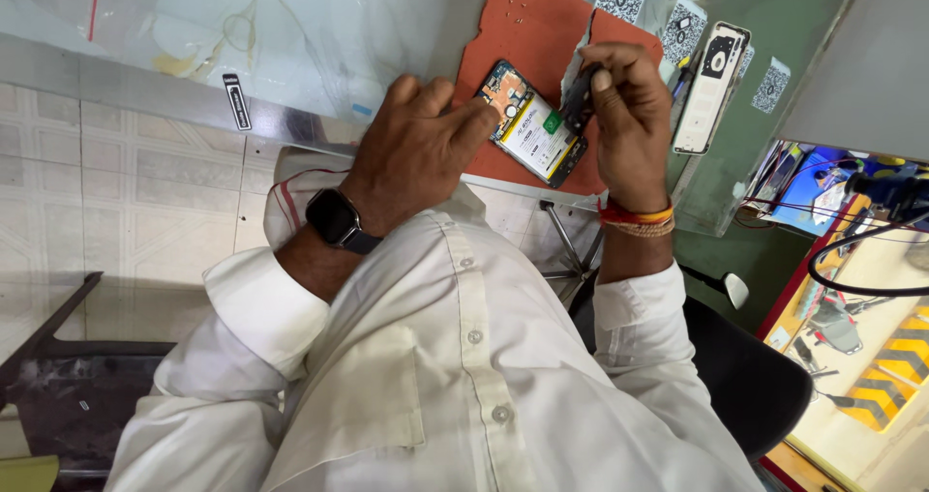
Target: The person works on a disassembled mobile phone motherboard, using tweezers and a screwdriver to manipulate small components and connectors. They repeatedly adjust and reposition a small black module on the board while seated at a workbench.
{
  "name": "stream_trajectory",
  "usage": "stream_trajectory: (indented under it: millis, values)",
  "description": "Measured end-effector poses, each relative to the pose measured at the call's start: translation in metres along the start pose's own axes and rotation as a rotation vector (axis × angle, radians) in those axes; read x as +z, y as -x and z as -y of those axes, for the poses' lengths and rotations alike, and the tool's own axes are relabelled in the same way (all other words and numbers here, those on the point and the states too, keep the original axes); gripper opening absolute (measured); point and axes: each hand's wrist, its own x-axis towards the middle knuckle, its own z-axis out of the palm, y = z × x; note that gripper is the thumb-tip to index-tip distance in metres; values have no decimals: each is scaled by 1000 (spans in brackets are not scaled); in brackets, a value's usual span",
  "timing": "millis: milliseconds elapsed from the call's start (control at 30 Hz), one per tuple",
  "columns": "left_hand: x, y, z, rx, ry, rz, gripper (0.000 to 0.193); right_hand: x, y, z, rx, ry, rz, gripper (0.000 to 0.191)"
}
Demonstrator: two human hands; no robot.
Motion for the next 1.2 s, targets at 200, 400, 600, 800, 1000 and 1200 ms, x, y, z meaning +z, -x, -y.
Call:
stream_trajectory:
  millis: [200, 400, 600, 800, 1000, 1200]
  values:
    - [2, 7, 3, -12, 18, 25, 18, 19, 9, 14, -393, 911, 124, 23]
    - [5, 8, 5, -15, 24, -4, 17, 40, 5, 15, -574, 1326, 185, 44]
    - [4, 8, 6, 5, 16, -18, 16, 39, 6, 14, -543, 1352, 210, 49]
    - [0, 6, 9, -97, 122, -100, 21, 40, 7, 15, -534, 1386, 230, 50]
    - [3, -2, 11, -147, 155, -63, 20, 42, 10, 17, -558, 1424, 232, 51]
    - [1, 2, 2, -70, 106, -44, 29, 43, 12, 13, -554, 1404, 225, 51]
